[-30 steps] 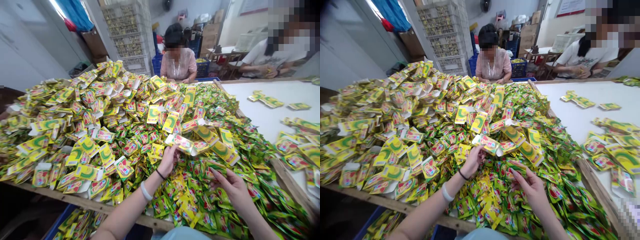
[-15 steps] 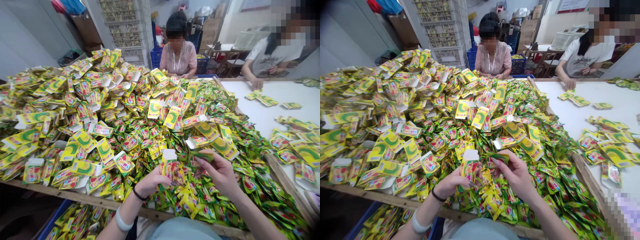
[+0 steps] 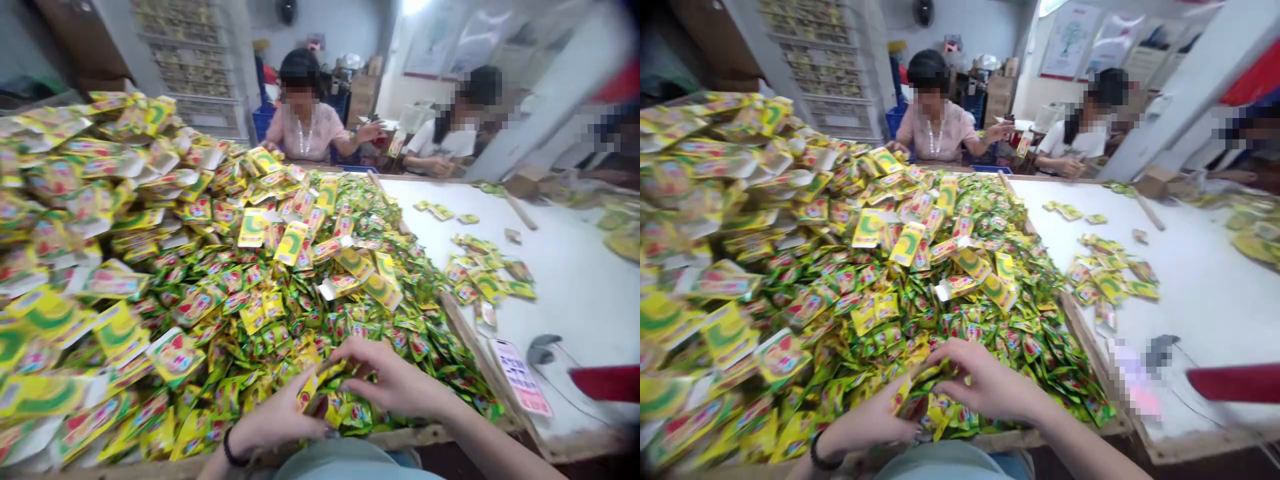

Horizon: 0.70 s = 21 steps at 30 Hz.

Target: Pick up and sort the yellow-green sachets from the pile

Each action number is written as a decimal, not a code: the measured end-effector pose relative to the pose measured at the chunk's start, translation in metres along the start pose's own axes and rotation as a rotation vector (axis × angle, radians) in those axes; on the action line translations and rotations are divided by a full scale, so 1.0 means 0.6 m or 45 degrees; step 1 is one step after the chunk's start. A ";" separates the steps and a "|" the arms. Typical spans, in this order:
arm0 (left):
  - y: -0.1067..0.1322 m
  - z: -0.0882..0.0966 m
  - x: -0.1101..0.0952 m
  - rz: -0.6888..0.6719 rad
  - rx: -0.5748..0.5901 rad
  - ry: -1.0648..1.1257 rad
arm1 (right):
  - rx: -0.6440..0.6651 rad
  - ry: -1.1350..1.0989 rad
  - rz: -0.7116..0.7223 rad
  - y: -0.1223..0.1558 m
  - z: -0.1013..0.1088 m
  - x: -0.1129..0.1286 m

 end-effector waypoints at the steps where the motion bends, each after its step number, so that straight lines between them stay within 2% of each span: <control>1: -0.011 -0.003 0.001 0.016 0.081 0.030 | -0.106 -0.059 -0.032 0.012 0.007 -0.010; 3: -0.033 -0.010 -0.001 0.062 0.235 0.074 | -0.262 -0.099 -0.048 0.032 0.010 -0.025; 4: -0.042 -0.016 -0.005 0.079 0.305 0.088 | -0.271 -0.100 -0.037 0.039 0.004 -0.027; 6: -0.058 -0.032 -0.011 0.081 0.426 0.122 | -0.188 -0.124 -0.016 0.049 -0.014 -0.025; 8: -0.072 -0.049 -0.015 0.053 0.478 0.154 | -0.111 -0.147 -0.014 0.058 -0.026 -0.022; 10: -0.084 -0.063 -0.017 -0.015 0.455 0.154 | -0.156 -0.085 -0.028 0.070 -0.010 -0.031; 12: -0.096 -0.064 -0.020 -0.146 0.262 0.075 | -0.401 0.095 -0.059 0.086 0.049 -0.059; 13: -0.100 -0.058 -0.024 -0.220 0.084 -0.014 | -0.598 0.230 -0.080 0.095 0.093 -0.077; 15: -0.099 -0.035 -0.031 -0.341 -0.319 -0.280 | -1.121 0.614 -0.178 0.112 0.189 -0.112; 16: -0.094 -0.022 -0.033 -0.377 -0.476 -0.429 | -1.338 0.843 -0.273 0.117 0.227 -0.127; 17: -0.088 -0.010 -0.034 -0.395 -0.573 -0.564 | -1.478 1.030 -0.338 0.115 0.251 -0.138; 18: -0.080 0.000 -0.033 -0.398 -0.613 -0.675 | -1.459 1.134 -0.341 0.105 0.257 -0.148; 19: -0.073 0.010 -0.029 -0.390 -0.620 -0.758 | -1.326 1.173 -0.320 0.089 0.245 -0.157; 21: -0.056 0.025 -0.019 -0.356 -0.632 -0.859 | -0.877 1.091 -0.259 0.051 0.174 -0.174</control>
Point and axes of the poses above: each hand's wrist, its own y-axis away from the middle knuckle, its own z-axis out of the back of the hand, x = y × z, the point moved 3 cm from there along -y, towards the middle knuckle, and after that the axes turned 2 degrees about -z, right-handed, at the moved point
